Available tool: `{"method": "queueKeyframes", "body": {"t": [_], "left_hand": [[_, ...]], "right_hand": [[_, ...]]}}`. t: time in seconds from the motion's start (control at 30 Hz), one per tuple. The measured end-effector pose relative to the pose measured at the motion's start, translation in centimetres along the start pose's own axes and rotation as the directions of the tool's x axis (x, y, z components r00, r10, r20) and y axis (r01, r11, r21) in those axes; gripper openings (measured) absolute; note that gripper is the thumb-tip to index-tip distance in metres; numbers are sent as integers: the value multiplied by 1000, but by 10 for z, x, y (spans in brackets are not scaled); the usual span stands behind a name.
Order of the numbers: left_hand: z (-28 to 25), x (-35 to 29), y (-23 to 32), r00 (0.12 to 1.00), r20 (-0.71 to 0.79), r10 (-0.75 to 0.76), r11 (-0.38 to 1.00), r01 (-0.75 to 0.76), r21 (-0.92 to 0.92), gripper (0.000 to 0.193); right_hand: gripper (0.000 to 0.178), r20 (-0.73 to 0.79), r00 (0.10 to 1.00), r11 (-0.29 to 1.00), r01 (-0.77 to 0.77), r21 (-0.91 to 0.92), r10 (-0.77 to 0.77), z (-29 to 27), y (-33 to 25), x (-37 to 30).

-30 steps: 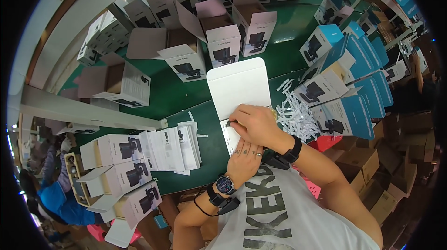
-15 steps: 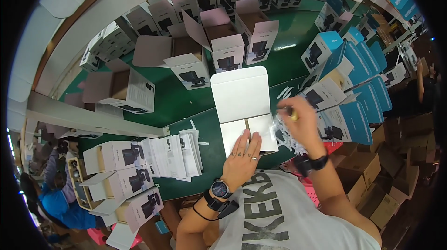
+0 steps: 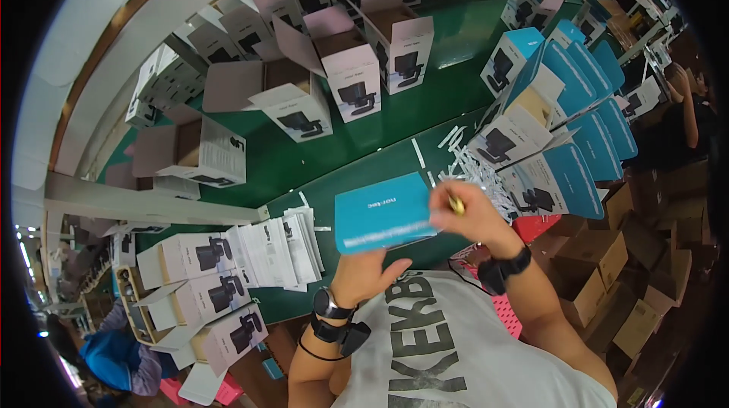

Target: The person packages items by placing a manual into a white box, closing it, and sliding it into a blue sleeve before applying a sticker. This process is repeated with several more boxes and sleeves throughout the video.

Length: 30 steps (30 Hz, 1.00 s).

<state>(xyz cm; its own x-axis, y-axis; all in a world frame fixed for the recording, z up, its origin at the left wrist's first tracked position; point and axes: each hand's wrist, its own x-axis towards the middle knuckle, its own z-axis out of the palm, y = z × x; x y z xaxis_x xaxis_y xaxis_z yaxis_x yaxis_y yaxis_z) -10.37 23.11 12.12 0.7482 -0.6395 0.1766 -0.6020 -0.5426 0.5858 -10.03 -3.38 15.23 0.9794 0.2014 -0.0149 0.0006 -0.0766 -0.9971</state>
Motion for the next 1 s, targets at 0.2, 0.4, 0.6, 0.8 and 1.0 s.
{"method": "queueKeyframes", "body": {"t": [0.2,0.4,0.6,0.8,1.0], "left_hand": [[16,-25,-2,932,-85,-353,703,205,-681,32],[7,-12,-1,936,-316,-155,929,29,-370,33],[14,-28,-22,937,-41,-346,656,210,-725,42],[12,-30,-24,954,-9,-301,683,209,-700,44],[18,-32,-33,947,26,-319,580,217,-785,45]], "right_hand": [[19,92,995,874,65,-481,-23,12,-27,-28],[18,329,825,567,558,-606,-459,41,-46,27],[15,473,704,574,708,-411,-529,80,-20,74],[10,451,729,648,676,-352,-515,83,-10,82],[20,513,739,722,628,-290,-437,67,-16,77]]}}
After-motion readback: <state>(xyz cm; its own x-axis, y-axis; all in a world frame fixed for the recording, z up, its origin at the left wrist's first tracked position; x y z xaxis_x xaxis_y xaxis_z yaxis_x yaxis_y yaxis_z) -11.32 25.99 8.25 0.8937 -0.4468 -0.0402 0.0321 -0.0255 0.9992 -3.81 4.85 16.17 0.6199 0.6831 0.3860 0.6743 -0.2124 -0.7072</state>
